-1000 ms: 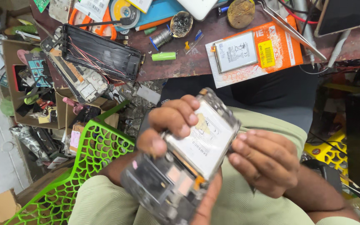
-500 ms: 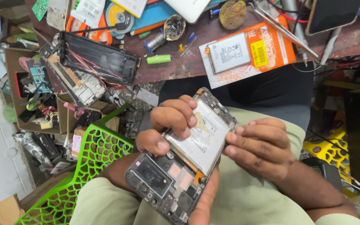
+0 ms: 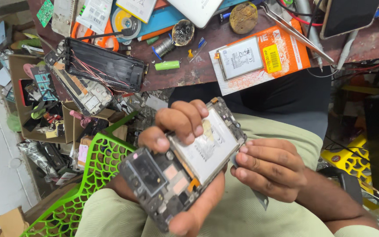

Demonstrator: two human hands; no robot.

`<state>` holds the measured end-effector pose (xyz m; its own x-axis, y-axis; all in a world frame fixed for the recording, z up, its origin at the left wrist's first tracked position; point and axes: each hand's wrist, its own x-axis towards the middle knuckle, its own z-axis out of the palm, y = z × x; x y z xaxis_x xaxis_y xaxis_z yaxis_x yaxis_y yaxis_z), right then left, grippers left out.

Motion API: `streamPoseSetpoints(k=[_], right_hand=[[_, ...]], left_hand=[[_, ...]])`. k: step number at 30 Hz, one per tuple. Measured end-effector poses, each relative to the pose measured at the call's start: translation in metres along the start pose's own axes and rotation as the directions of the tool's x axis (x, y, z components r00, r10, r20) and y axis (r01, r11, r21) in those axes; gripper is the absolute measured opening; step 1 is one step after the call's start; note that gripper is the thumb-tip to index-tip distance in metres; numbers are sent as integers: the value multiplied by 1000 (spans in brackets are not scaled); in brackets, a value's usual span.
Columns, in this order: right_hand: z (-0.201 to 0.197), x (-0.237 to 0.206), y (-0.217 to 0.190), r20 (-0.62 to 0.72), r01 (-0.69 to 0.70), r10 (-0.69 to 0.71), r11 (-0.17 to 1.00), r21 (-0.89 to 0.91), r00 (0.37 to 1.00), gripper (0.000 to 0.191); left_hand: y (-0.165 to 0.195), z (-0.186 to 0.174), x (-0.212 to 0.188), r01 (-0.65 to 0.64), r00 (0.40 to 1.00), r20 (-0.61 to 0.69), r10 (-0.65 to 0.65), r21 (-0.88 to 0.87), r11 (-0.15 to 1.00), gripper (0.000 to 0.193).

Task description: The person uses a metal prying tool and tweezers to remove a battery from a disassembled smartphone. They pry the battery out, lift it with tweezers, and set it aside on the workbench.

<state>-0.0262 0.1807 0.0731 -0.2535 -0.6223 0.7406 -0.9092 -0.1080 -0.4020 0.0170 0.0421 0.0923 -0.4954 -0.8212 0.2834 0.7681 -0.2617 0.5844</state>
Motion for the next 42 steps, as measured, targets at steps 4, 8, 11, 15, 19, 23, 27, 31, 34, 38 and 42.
streamPoseSetpoints(k=[4,8,11,15,19,23,27,31,34,38,42], right_hand=[[5,-2,-2,-84,-27,28,1000,13,996,22],[6,-2,-1,-6,-23,23,1000,16,1000,22],[6,1,0,-18,-19,20,1000,14,1000,22],[-4,8,-4,31,-82,82,997,8,996,22],[-15,12,-10,-57,-133,131,991,-23,990,25],[-24,15,-17,11,-221,221,975,-39,975,27],[-32,20,-22,47,-301,305,951,-65,951,29],[-34,21,-23,58,-368,370,929,-46,927,32],[-34,19,-25,36,-429,430,903,-23,902,33],[-37,17,-25,78,-438,438,899,-16,896,32],[-29,20,1,55,-378,379,926,-12,924,27]], left_hand=[[9,-2,-13,28,999,-42,-27,40,999,80],[16,-3,-19,38,998,-53,-35,64,997,75],[18,12,-6,27,998,-54,-23,68,997,77],[-5,23,26,-82,996,-28,81,-16,997,84],[13,5,28,114,940,305,-152,138,984,71],[18,-16,17,147,887,404,-221,207,967,80],[14,-21,19,203,846,453,-282,214,955,80],[12,-17,20,186,858,437,-271,227,956,76],[10,-16,17,176,869,421,-262,234,956,76],[9,-16,20,163,876,413,-248,230,959,79],[15,-23,38,156,840,465,-281,290,944,75]])
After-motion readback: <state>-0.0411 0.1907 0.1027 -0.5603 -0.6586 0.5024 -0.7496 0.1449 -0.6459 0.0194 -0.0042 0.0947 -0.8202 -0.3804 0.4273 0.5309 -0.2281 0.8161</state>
